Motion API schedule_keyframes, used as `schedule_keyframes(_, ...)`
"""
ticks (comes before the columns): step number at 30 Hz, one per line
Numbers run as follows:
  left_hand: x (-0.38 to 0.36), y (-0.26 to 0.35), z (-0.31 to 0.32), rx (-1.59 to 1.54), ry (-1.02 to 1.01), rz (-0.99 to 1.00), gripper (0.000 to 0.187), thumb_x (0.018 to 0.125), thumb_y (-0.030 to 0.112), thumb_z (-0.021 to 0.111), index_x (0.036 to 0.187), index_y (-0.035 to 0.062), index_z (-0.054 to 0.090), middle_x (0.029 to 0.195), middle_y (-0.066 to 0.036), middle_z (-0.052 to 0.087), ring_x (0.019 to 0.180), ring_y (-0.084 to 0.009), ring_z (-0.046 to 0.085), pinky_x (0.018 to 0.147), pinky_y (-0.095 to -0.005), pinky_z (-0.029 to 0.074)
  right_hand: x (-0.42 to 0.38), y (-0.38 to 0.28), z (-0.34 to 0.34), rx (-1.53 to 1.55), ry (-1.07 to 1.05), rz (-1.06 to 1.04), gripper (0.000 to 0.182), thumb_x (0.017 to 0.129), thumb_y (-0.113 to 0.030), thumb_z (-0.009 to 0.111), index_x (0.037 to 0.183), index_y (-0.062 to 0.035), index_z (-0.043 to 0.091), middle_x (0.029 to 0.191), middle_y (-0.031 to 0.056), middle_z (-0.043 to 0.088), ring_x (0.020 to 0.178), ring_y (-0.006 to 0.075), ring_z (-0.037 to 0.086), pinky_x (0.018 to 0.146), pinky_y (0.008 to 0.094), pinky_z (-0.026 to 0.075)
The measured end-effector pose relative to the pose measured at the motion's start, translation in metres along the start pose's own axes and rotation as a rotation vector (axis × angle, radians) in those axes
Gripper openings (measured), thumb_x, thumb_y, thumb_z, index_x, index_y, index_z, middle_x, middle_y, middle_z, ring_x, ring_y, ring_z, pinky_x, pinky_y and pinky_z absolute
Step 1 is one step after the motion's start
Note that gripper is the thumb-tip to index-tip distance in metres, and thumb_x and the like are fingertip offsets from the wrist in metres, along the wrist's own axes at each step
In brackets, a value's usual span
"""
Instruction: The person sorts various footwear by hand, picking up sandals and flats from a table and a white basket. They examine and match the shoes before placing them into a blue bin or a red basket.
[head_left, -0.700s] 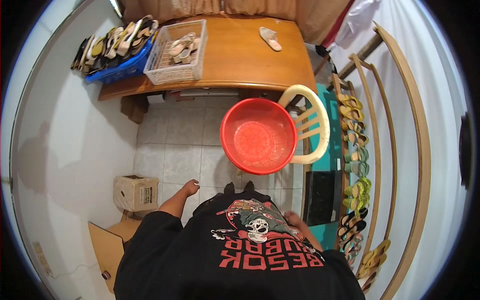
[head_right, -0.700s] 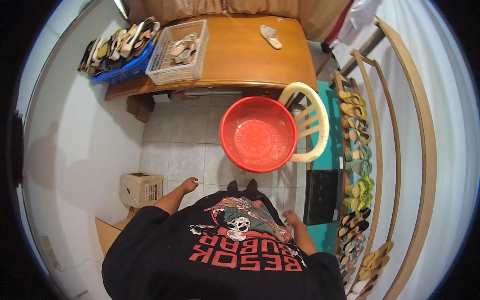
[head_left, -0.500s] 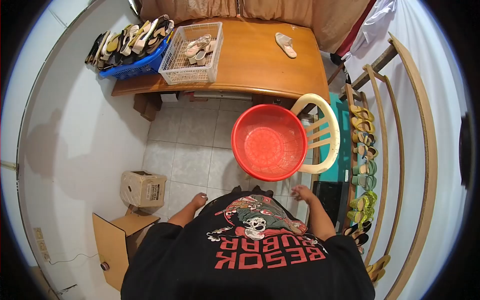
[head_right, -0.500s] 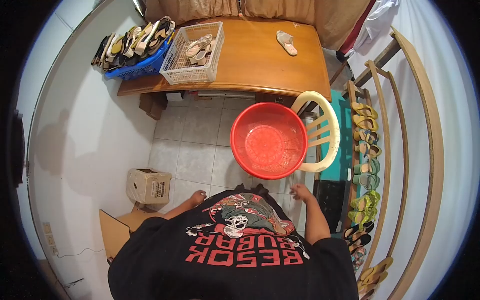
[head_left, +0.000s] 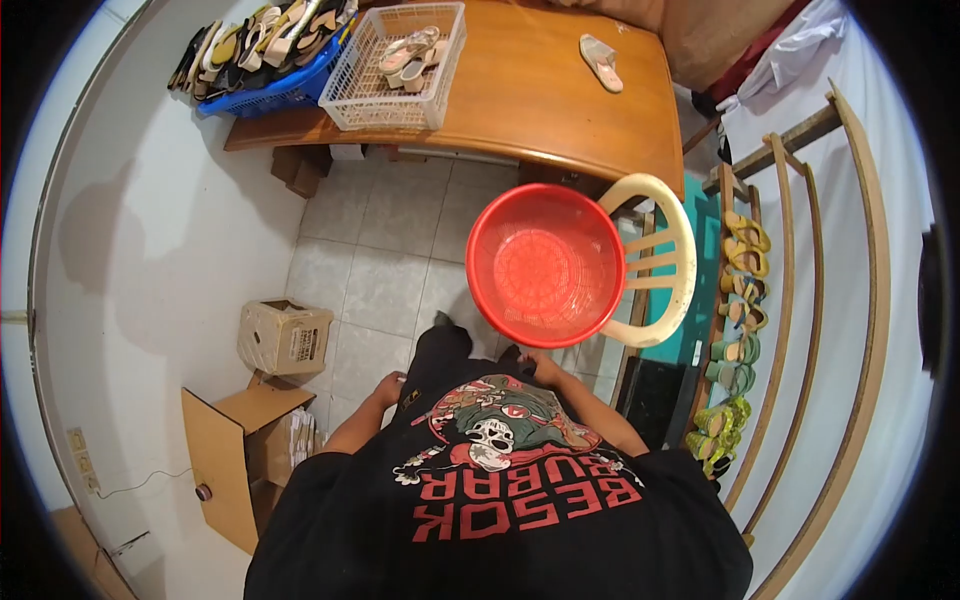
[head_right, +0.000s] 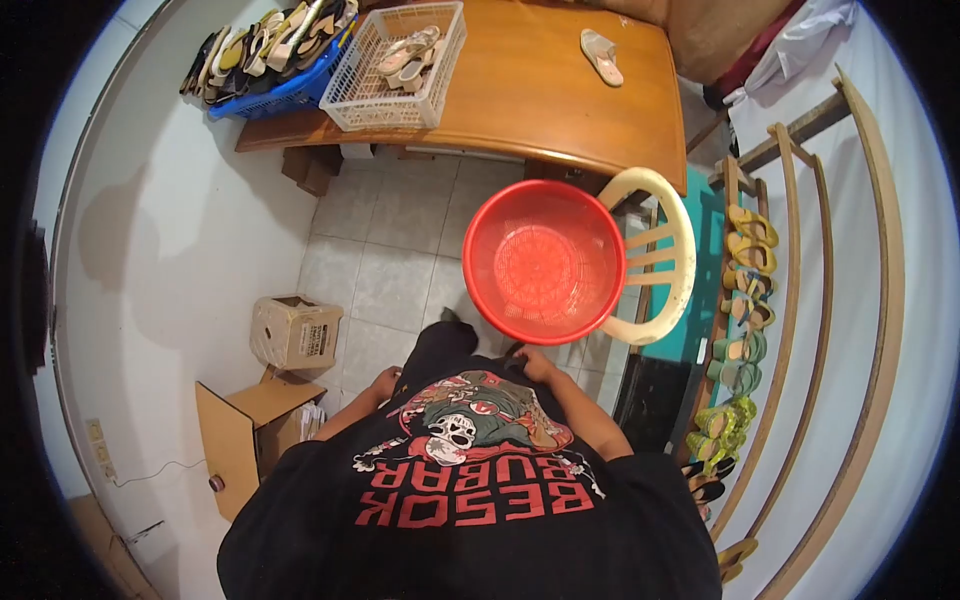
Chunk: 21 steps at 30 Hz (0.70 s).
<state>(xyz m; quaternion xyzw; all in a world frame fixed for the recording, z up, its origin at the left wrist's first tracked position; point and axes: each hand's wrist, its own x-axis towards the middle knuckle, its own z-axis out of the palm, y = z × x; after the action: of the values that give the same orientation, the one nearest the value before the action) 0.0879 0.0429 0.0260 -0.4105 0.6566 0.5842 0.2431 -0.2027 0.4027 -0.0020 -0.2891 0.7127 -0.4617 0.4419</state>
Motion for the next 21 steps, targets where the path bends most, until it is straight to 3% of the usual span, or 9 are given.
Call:
schedule_keyframes(2,0.02,-0.009,-0.005,-0.107,-0.013,-0.048,0.04,0.084,0.02,0.072,0.115,-0.0024,0.062,0.094,-0.016,0.072,0.087,-0.0213,0.068,0.079,-0.0381,0.053,0.008,0.003,-0.011,0.015,-0.179,0.219,0.022,0.085,-0.009,0.065,0.106,-0.0045,0.063,0.09,0.0027,0.063,0.08,0.0144,0.058,0.071,0.0307,0.048)
schedule_keyframes(4,0.042,-0.017,-0.02,0.373,-0.247,0.457,0.042,0.082,0.024,0.072,0.114,-0.0015,0.063,0.097,-0.019,0.072,0.092,-0.0214,0.068,0.081,-0.0379,0.053,0.012,-0.007,-0.025,0.002,-0.174,0.282,0.023,0.086,-0.013,0.064,0.108,-0.0051,0.062,0.092,0.0034,0.064,0.078,0.0158,0.059,0.07,0.0319,0.049)
schedule_keyframes(7,0.06,0.013,-0.028,0.238,-0.081,0.014,0.045,0.081,0.025,0.071,0.116,-0.0014,0.064,0.107,-0.021,0.07,0.096,-0.0252,0.067,0.087,-0.0381,0.053,0.018,-0.058,-0.042,0.081,-0.093,0.537,0.024,0.09,-0.021,0.062,0.11,-0.0072,0.062,0.094,0.005,0.066,0.076,0.019,0.062,0.066,0.0344,0.05)
schedule_keyframes(12,0.102,0.042,-0.119,0.381,-0.213,0.041,0.042,0.082,0.026,0.068,0.115,-0.0003,0.065,0.116,-0.024,0.067,0.105,-0.0322,0.065,0.093,-0.039,0.051,0.047,-0.05,-0.043,0.233,0.189,0.847,0.025,0.093,-0.031,0.059,0.106,-0.0099,0.061,0.087,0.0087,0.068,0.071,0.0231,0.064,0.058,0.0389,0.051)
schedule_keyframes(15,0.149,0.049,-0.173,0.48,-0.043,0.169,0.039,0.083,0.025,0.065,0.114,0.0013,0.065,0.119,-0.025,0.065,0.11,-0.0353,0.063,0.095,-0.0399,0.049,0.079,-0.106,-0.037,-0.025,0.016,0.996,0.023,0.094,-0.029,0.059,0.101,-0.0065,0.061,0.08,0.0099,0.067,0.065,0.0222,0.064,0.055,0.0382,0.051)
schedule_keyframes(18,0.173,0.105,-0.237,0.252,0.148,0.158,0.036,0.083,0.02,0.062,0.115,0.0033,0.065,0.112,-0.023,0.067,0.108,-0.0345,0.064,0.094,-0.0397,0.05,0.13,-0.061,-0.029,-0.371,-0.145,0.675,0.023,0.094,-0.026,0.059,0.095,-0.0034,0.061,0.075,0.0099,0.065,0.061,0.0208,0.063,0.052,0.0352,0.051)
schedule_keyframes(19,0.175,0.13,-0.256,0.16,0.108,0.109,0.035,0.084,0.018,0.061,0.116,0.0036,0.064,0.107,-0.022,0.068,0.103,-0.0334,0.065,0.091,-0.0386,0.051,0.145,0.002,-0.021,-0.276,0.024,0.33,0.021,0.094,-0.023,0.059,0.09,-0.0034,0.061,0.07,0.0083,0.063,0.056,0.0191,0.06,0.049,0.0324,0.049)
schedule_keyframes(20,0.181,0.149,-0.271,0.065,0.064,0.06,0.035,0.084,0.016,0.06,0.117,0.0039,0.063,0.102,-0.021,0.069,0.098,-0.0322,0.066,0.088,-0.0374,0.051,0.161,-0.049,-0.024,-0.268,0.035,0.338,0.021,0.094,-0.023,0.059,0.09,-0.0034,0.061,0.07,0.0083,0.063,0.056,0.0191,0.06,0.049,0.0324,0.049)
schedule_keyframes(21,0.192,0.157,-0.285,0.09,0.108,0.151,0.035,0.085,0.015,0.06,0.118,0.0036,0.062,0.097,-0.019,0.069,0.092,-0.0294,0.065,0.085,-0.0366,0.052,0.189,-0.11,-0.005,0.239,0.333,0.574,0.021,0.094,-0.024,0.06,0.089,-0.0035,0.062,0.069,0.0075,0.061,0.054,0.0193,0.058,0.048,0.032,0.047)
